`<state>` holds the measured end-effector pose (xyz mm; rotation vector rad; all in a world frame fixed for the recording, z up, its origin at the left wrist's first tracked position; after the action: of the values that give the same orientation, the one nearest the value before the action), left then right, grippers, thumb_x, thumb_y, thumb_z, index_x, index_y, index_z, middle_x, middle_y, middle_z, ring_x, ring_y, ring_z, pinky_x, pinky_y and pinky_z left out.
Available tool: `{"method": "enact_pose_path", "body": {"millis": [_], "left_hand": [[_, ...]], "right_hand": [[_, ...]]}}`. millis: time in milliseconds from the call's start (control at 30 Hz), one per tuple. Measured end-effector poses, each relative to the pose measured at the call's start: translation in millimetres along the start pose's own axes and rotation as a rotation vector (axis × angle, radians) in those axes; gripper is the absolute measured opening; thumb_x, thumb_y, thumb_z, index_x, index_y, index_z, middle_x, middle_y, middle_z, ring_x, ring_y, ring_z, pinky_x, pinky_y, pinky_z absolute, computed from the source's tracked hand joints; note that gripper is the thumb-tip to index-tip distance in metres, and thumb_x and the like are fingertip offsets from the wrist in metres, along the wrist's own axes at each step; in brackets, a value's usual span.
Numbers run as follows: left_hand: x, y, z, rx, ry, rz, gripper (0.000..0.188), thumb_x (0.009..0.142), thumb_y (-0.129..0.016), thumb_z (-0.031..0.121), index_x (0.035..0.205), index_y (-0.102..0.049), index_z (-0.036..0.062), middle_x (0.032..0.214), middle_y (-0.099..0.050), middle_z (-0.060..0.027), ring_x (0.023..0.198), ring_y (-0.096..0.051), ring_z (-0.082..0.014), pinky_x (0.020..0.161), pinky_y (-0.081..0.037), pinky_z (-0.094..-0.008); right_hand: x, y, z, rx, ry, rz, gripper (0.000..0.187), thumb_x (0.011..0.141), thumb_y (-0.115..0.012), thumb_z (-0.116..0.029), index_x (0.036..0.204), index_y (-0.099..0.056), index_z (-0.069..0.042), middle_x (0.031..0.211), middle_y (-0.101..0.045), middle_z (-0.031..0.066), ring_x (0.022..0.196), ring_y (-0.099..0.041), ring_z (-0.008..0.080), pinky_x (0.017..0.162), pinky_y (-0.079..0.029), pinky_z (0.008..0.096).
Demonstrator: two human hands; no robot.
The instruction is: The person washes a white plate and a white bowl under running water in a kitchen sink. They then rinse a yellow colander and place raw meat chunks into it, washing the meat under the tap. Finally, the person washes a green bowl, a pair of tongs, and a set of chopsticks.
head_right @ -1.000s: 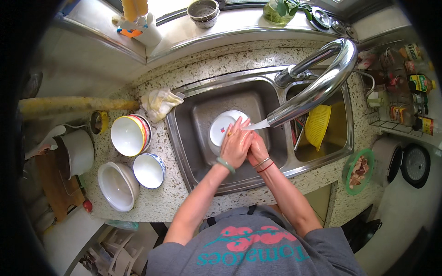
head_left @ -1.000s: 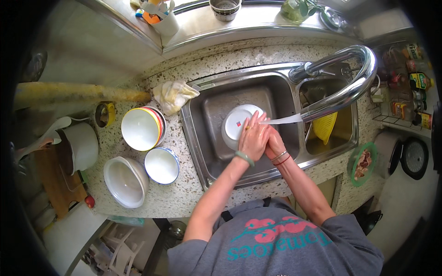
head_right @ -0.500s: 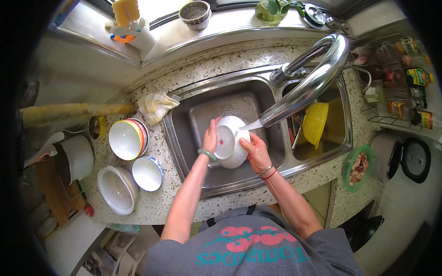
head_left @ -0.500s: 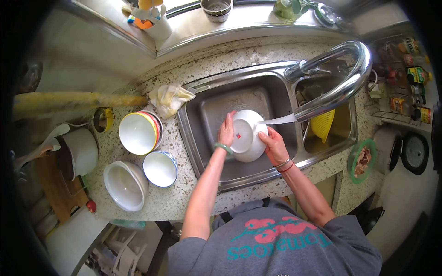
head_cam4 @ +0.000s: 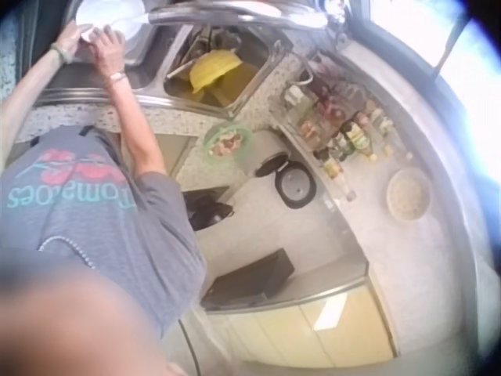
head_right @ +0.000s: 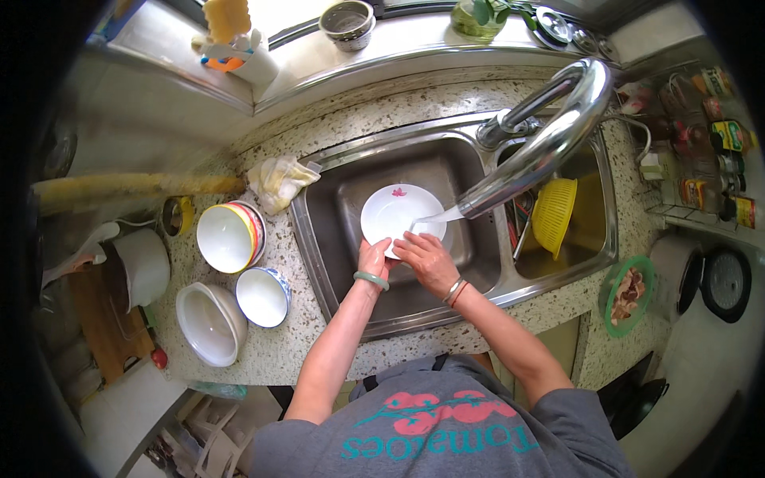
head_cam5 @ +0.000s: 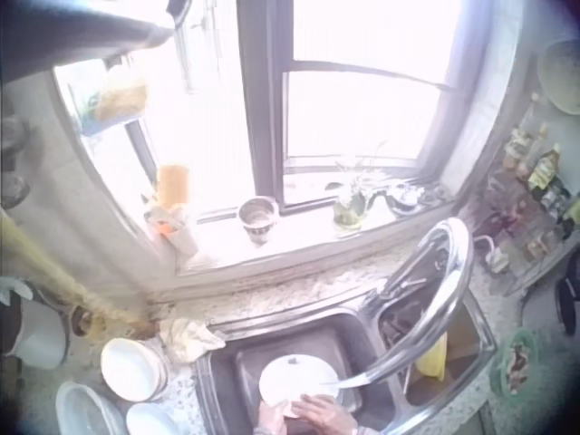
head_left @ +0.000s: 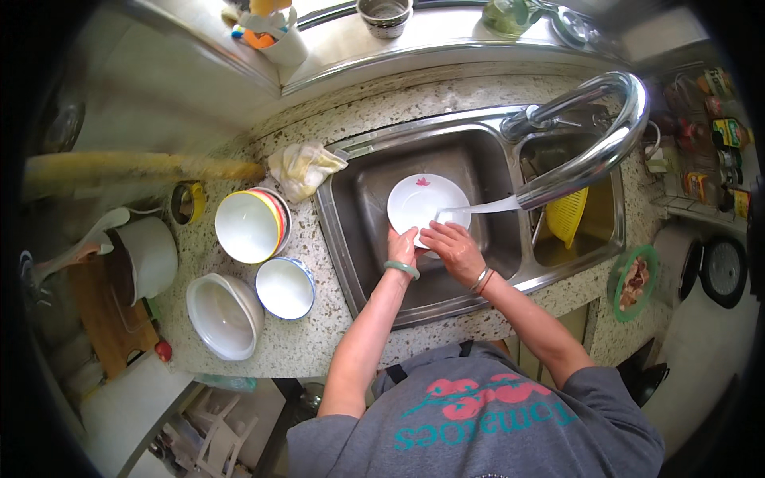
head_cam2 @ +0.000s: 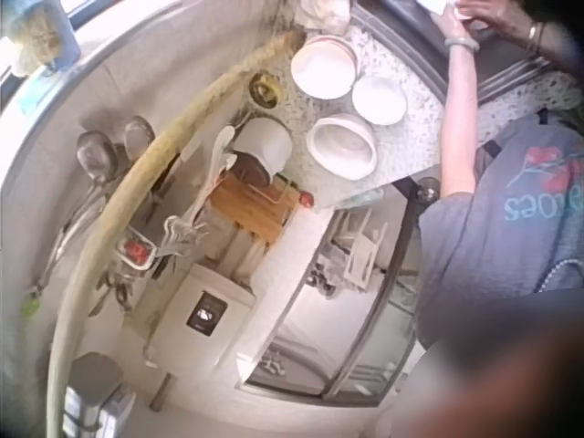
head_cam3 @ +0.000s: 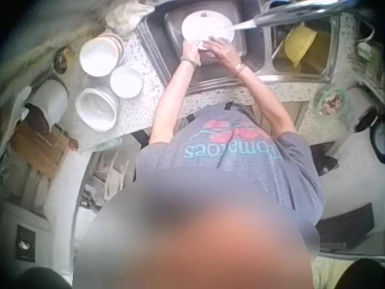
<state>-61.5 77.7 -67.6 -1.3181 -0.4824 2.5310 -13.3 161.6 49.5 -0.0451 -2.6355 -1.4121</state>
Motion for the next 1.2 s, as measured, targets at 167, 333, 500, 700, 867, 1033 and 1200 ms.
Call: {"method": "enact_pose_path", "body": {"millis": [167, 333, 500, 700, 867, 1033, 1200], "left_hand": [[5.1, -19.5, -29.6, -0.238, 0.112, -0.175, 0.046, 0.093, -0.054, 0.010, 0.136, -0.040, 0.0110, 0.129, -0.053, -0.0095, 0.116, -0.055, -0.0257, 0.095, -0.049, -0.0460], [13.1, -42.6, -41.6, -0.223, 0.211, -0.206, 0.050, 0.094, -0.057, 0.031, 0.134, -0.042, 0.0063, 0.125, -0.056, -0.0092, 0.114, -0.056, -0.0239, 0.094, -0.050, -0.0417], [28.2, -18.5, -14.4, 0.155, 0.019, -0.154, 0.052, 0.097, -0.049, 0.035, 0.136, -0.039, 0.0031, 0.121, -0.058, -0.0110, 0.104, -0.062, -0.0234, 0.080, -0.056, -0.0400], [-49.5, -23.2, 57.5, 0.491, 0.127, -0.175, 0.082, 0.091, -0.053, 0.049, 0.149, -0.014, 0.0047, 0.143, -0.036, -0.0166, 0.080, -0.067, -0.0268, 0.054, -0.056, -0.0307], [-57.1, 4.6, 101.4, 0.928, -0.036, -0.073, 0.087, 0.088, -0.033, 0.071, 0.129, -0.050, -0.0034, 0.121, -0.059, -0.0187, 0.066, -0.068, -0.0209, 0.045, -0.051, -0.0258], [-81.9, 7.0, 139.5, 0.973, -0.015, 0.005, 0.071, 0.090, -0.050, 0.055, 0.124, -0.053, -0.0063, 0.110, -0.064, -0.0203, 0.057, -0.065, -0.0180, 0.039, -0.048, -0.0240], [-133.3, 51.1, 144.4, 1.091, -0.145, 0.085, 0.047, 0.085, -0.062, 0.004, 0.129, -0.050, -0.0028, 0.098, -0.067, -0.0147, 0.070, -0.066, -0.0146, 0.046, -0.055, -0.0252]], "right_hand": [[-23.2, 71.5, 58.8, -0.078, -0.443, 0.252, 0.043, 0.080, -0.068, -0.014, 0.120, -0.055, -0.004, 0.129, -0.053, 0.0179, 0.120, -0.049, 0.0339, 0.096, -0.039, 0.0410], [-49.5, 61.0, 110.6, 0.347, -0.957, 0.087, 0.028, 0.089, -0.058, -0.013, 0.111, -0.052, 0.003, 0.083, -0.058, 0.0238, 0.070, -0.057, 0.0388, 0.060, -0.044, 0.0424], [-54.0, 58.9, 102.0, 0.620, -0.894, 0.397, 0.029, 0.089, -0.048, -0.009, 0.113, -0.051, 0.006, 0.084, -0.062, 0.0236, 0.059, -0.062, 0.0314, 0.055, -0.050, 0.0357], [-107.5, -66.5, 76.1, 1.713, -1.412, -0.149, 0.034, 0.088, -0.048, -0.013, 0.116, -0.051, 0.005, 0.092, -0.065, 0.0208, 0.072, -0.067, 0.0251, 0.059, -0.057, 0.0306], [-121.2, -116.9, 19.8, 2.219, -1.543, -0.455, 0.031, 0.097, -0.043, -0.022, 0.112, -0.053, 0.004, 0.066, -0.046, -0.0039, 0.045, -0.034, 0.0009, 0.042, -0.027, 0.0172], [-105.8, -112.1, -0.1, 2.056, -1.292, -0.498, 0.022, 0.092, -0.050, -0.016, 0.108, -0.053, -0.001, 0.067, -0.048, -0.0022, 0.043, -0.036, 0.0030, 0.040, -0.028, 0.0177], [-64.7, -56.0, -11.2, 1.288, -0.981, -0.268, 0.029, 0.091, -0.054, -0.014, 0.118, -0.050, -0.002, 0.072, -0.060, 0.0057, 0.047, -0.054, 0.0112, 0.040, -0.044, 0.0251]]}}
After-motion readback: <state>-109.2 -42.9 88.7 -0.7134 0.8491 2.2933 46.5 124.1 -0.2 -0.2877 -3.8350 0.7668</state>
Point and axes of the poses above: each hand's wrist, its own x-axis towards the middle knuckle, its own y-axis out of the back of the hand, z = x × y, the point moved 10 cm from there along x, towards the middle knuckle
